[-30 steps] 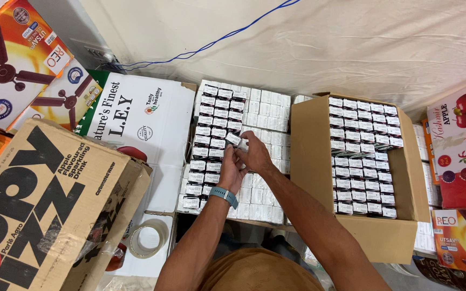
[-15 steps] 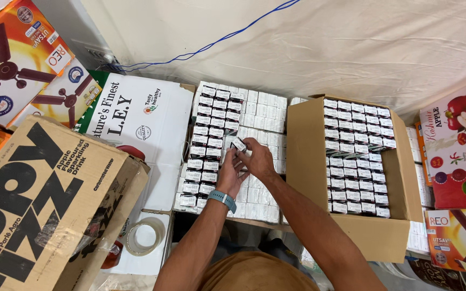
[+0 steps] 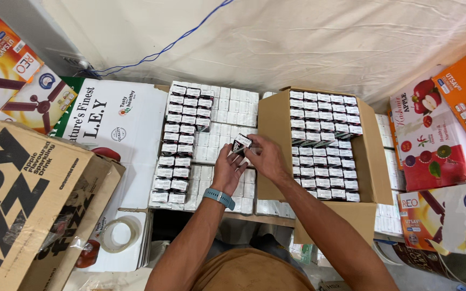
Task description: The person repeatedly picks up small white boxes from a surface and places them into a larger cardboard box. The person arranges the small boxes in neat rows inside the larger box, filling it up systematically.
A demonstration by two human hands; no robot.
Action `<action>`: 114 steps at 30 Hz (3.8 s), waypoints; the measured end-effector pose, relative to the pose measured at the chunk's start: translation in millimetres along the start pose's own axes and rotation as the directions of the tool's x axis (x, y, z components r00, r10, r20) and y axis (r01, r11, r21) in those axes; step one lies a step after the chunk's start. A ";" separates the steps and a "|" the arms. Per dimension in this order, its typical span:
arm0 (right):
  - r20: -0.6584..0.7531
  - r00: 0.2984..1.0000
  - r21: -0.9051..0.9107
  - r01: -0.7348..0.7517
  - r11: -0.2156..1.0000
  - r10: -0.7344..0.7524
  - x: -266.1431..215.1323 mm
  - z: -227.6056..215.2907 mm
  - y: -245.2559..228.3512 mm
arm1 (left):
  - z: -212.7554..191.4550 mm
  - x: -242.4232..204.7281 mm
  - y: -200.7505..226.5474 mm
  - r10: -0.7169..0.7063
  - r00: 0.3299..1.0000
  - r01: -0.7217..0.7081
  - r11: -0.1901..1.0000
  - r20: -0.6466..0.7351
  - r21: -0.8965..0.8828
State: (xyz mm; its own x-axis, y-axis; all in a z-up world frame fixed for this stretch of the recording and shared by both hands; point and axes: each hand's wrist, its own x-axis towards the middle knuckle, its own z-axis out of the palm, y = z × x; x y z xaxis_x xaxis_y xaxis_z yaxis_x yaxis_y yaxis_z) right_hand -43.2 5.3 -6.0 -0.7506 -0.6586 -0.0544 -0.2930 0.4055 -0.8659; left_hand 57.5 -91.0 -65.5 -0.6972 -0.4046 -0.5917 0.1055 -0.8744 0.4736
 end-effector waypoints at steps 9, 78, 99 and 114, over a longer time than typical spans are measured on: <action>-0.085 0.992 0.046 0.099 0.994 -0.095 -8.0 -99.1 57.5 | 95.1 -22.1 -51.5 -0.079 0.991 0.086 0.994 0.104 -0.064; -0.260 0.954 -0.086 0.129 0.988 -0.147 -20.8 -230.8 137.4 | 189.2 -20.3 -115.7 0.128 0.950 -0.224 0.916 0.287 0.333; 0.259 0.942 -0.018 0.224 0.974 -0.212 -11.1 -19.9 31.2 | -20.8 -25.5 -16.6 0.290 0.955 -0.224 0.840 -0.060 0.495; 0.384 0.921 -0.189 0.014 0.982 0.061 97.6 111.1 76.4 | -44.1 20.9 63.0 0.198 0.979 -0.159 0.895 -0.051 0.416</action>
State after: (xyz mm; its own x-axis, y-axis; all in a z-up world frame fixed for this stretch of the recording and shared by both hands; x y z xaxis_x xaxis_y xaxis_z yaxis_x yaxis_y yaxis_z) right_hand -73.0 -98.4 -132.6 -0.4815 -0.8257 -0.2940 -0.4100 0.5087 -0.7570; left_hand 80.9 -166.4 -76.8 -0.6254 -0.5828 -0.5189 -0.0898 -0.6068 0.7897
